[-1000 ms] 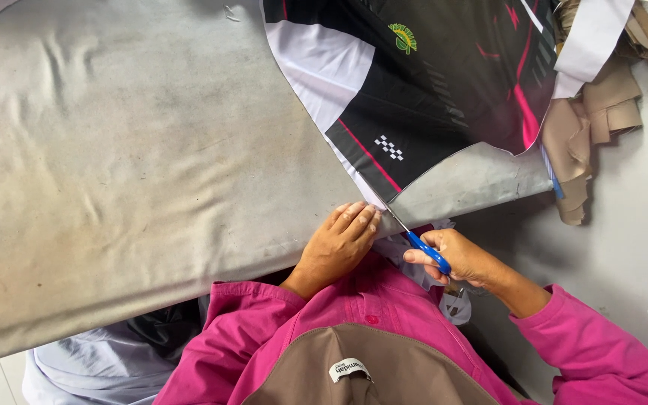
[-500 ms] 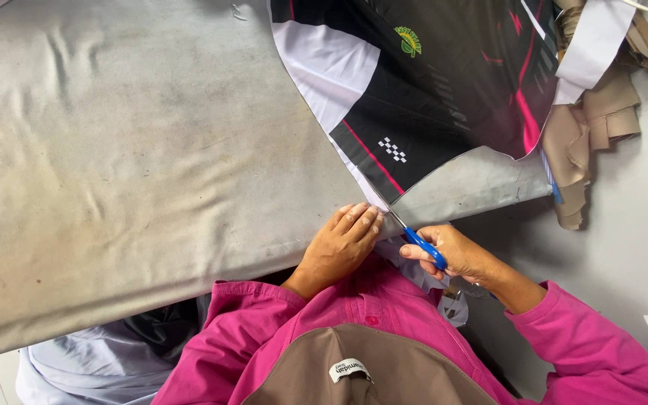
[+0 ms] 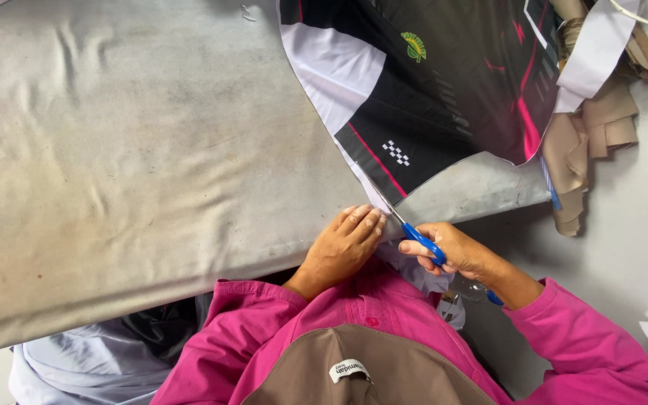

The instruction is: Using scissors to cut out printed jersey patterns from a large sheet of fabric

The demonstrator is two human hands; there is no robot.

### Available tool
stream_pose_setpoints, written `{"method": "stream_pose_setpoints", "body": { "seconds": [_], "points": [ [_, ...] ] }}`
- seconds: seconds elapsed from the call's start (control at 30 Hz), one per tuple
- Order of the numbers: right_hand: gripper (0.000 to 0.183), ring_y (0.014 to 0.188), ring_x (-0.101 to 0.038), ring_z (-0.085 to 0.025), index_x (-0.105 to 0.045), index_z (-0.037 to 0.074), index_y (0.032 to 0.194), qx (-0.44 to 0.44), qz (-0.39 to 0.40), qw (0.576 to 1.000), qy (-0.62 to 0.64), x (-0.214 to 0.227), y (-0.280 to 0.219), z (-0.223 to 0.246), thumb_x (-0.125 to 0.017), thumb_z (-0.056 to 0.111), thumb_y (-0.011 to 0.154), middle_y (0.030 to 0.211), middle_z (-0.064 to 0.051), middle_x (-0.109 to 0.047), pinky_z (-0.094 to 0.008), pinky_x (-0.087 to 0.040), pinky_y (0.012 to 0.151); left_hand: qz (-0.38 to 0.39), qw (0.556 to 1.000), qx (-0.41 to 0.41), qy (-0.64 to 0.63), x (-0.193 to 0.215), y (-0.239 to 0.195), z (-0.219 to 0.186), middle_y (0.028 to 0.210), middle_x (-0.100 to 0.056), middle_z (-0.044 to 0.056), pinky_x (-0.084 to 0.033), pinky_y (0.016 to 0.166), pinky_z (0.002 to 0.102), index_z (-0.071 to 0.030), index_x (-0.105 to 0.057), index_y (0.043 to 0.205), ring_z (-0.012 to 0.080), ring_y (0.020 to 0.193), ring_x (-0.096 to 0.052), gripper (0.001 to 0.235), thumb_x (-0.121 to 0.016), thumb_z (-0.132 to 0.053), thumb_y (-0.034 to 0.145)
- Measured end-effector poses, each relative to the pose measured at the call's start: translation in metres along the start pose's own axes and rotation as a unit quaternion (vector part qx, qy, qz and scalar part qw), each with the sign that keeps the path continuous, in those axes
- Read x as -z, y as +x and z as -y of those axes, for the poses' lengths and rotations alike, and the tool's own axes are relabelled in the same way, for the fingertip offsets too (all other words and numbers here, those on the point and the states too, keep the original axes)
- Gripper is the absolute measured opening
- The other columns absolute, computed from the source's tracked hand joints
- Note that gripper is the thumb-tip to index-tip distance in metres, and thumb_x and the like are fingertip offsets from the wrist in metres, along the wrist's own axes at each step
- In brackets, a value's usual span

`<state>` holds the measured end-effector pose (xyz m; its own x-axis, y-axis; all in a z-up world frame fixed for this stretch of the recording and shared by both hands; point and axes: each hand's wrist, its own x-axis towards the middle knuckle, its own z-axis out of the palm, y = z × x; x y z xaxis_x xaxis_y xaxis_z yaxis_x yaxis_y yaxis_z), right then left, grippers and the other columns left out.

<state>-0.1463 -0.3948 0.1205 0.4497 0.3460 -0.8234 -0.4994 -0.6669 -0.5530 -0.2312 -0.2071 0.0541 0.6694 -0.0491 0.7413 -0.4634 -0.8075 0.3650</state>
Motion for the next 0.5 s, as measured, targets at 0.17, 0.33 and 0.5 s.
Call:
{"method": "stream_pose_setpoints", "body": {
  "seconds": [0.17,0.33,0.5],
  "points": [
    [0.035,0.027,-0.046,-0.019,-0.052,-0.001,0.065,-0.002,-0.007,1.0,-0.011,0.002,0.001,-0.002,-0.076,0.022,0.077,0.038,-0.016,-0.046,-0.016,-0.019,0.021,0.004,1.0,0.001,0.0,0.003,0.002,0.0,0.099,-0.061,0.015,-0.049,0.088,0.039,-0.002,-0.064,0.1,0.0295,0.095,-0.061,0.021,-0.048,-0.013,0.092],
    [0.036,0.026,-0.046,-0.02,-0.053,-0.001,0.065,-0.005,-0.003,1.0,-0.01,0.006,0.002,0.002,-0.077,0.023,0.076,0.038,-0.017,-0.046,-0.017,-0.019,0.019,0.03,1.0,-0.009,-0.001,-0.005,0.003,0.008,0.094,-0.06,0.013,-0.05,0.084,0.038,-0.003,-0.063,0.095,0.0286,0.091,-0.061,0.018,-0.049,-0.013,0.091],
    [0.032,0.028,-0.048,-0.02,-0.055,-0.002,0.068,-0.04,0.004,0.999,0.007,0.003,-0.002,0.013,-0.076,0.02,0.078,0.039,-0.016,-0.048,-0.018,-0.023,0.02,0.074,0.994,-0.08,-0.03,0.012,0.014,0.015,0.1,-0.058,0.019,-0.048,0.087,0.038,0.002,-0.062,0.095,0.0327,0.096,-0.061,0.018,-0.048,-0.009,0.091]
  ]
}}
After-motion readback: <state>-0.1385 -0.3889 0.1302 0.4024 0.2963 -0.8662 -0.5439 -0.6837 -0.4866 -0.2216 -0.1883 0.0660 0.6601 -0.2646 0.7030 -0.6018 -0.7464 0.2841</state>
